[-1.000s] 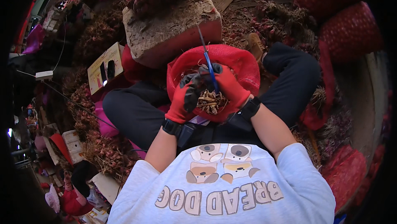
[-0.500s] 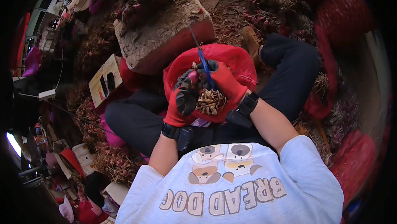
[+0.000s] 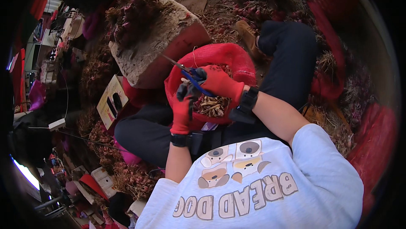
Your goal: The recorder uses scissors to trim the roots and stalks off red onions, then places the cleaned onions into a red mesh bag.
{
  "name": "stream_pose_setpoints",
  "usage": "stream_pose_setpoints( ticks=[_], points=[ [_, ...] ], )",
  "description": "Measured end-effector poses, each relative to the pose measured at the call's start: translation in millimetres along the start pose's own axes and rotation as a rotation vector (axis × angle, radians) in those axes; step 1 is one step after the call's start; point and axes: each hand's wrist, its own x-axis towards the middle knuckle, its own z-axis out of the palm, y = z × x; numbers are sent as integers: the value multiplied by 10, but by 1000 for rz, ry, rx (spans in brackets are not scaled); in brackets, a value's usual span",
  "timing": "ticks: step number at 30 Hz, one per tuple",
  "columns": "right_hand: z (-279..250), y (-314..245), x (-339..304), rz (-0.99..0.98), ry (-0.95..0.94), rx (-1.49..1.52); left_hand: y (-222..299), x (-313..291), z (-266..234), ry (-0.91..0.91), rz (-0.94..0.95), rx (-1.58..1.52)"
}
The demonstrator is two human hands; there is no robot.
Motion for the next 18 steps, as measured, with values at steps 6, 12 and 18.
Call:
stream_pose_setpoints(
  ticks=[6, 12, 18],
  points=[
    [-66, -63, -19, 392, -27, 742, 413, 49, 93, -246, 123, -158],
    [-92, -136, -16, 347, -13, 742, -30, 152, -81, -359, -65, -817],
    [-75, -123, 60, 177, 210, 493, -121, 116, -113, -103, 292, 168]
  ],
)
